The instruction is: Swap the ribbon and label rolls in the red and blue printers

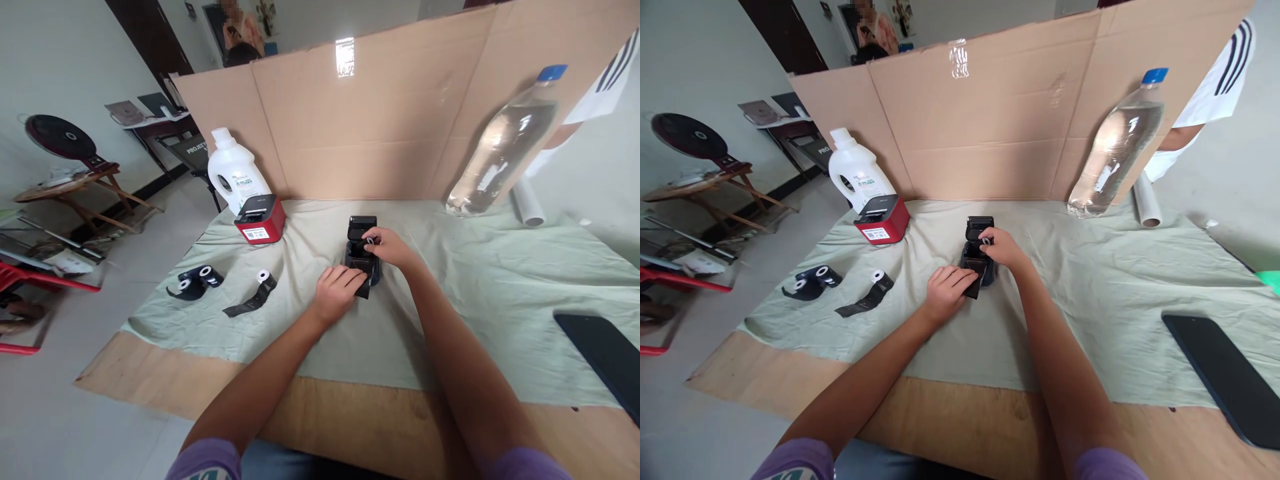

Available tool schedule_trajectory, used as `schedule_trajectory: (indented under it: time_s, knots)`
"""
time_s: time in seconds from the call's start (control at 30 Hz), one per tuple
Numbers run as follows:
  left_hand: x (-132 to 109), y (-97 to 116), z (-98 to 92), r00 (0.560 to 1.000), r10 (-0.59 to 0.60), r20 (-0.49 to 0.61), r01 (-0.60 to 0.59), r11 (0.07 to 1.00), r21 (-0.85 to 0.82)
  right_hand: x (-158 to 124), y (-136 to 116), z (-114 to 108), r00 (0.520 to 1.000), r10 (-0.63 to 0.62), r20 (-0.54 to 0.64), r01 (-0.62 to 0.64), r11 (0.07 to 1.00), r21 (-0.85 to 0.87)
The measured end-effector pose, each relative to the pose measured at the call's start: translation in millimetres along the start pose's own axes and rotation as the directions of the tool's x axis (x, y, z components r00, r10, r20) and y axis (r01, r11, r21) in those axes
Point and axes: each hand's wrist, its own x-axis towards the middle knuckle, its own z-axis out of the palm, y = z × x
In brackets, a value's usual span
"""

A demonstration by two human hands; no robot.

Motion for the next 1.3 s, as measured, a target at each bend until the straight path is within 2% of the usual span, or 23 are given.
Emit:
schedule_trajectory:
  time_s: [0.13, 0.3, 0.5, 0.6, 0.77, 0.87, 0.97, 1.1, 1.17, 1.3]
  knots:
    - [-1.1, -3.3, 1.9, 0.996, 0.042, -0.075, -0.043, 0.999, -0.012, -2.0, -1.5, -9.0, 1.000, 0.009, 0.007, -0.010, 1.000, 0.011]
    - [-1.9, -6.0, 6.5, 0.983, 0.076, -0.165, -0.077, 0.997, 0.000, -6.4, -11.6, -11.7, 1.000, -0.002, -0.006, 0.001, 0.989, -0.150]
    - [-2.5, -7.4, 10.4, 0.976, 0.082, -0.202, -0.085, 0.996, -0.004, -9.3, -20.7, -7.6, 0.998, -0.062, 0.011, 0.063, 0.955, -0.290]
    - [-2.4, -7.7, 10.6, 0.974, 0.080, -0.211, -0.084, 0.996, -0.009, -8.5, -19.3, -4.7, 0.998, -0.057, -0.009, 0.052, 0.959, -0.280]
    - [-1.5, -7.0, 11.4, 0.975, 0.060, -0.214, -0.068, 0.997, -0.030, -5.5, -13.6, -0.9, 0.996, 0.076, -0.046, -0.082, 0.985, -0.150]
    - [-1.6, -6.9, 12.6, 0.979, 0.044, -0.197, -0.054, 0.998, -0.042, -5.2, -14.8, 1.2, 0.990, 0.119, -0.070, -0.128, 0.981, -0.148]
    - [-2.1, -7.5, 13.9, 0.981, 0.040, -0.191, -0.050, 0.998, -0.048, -6.9, -21.4, 5.4, 0.996, 0.009, -0.092, -0.034, 0.963, -0.268]
    - [-2.4, -8.8, 16.4, 0.980, 0.043, -0.195, -0.052, 0.998, -0.041, -8.8, -28.4, 13.3, 0.985, -0.167, -0.044, 0.135, 0.902, -0.411]
    - [-2.4, -9.3, 17.6, 0.980, 0.034, -0.198, -0.043, 0.998, -0.041, -8.0, -27.6, 16.2, 0.986, -0.165, -0.024, 0.140, 0.898, -0.416]
    - [-2.5, -9.8, 18.9, 0.983, 0.019, -0.180, -0.027, 0.999, -0.043, -4.3, -22.2, 16.4, 0.998, -0.067, 0.015, 0.067, 0.926, -0.372]
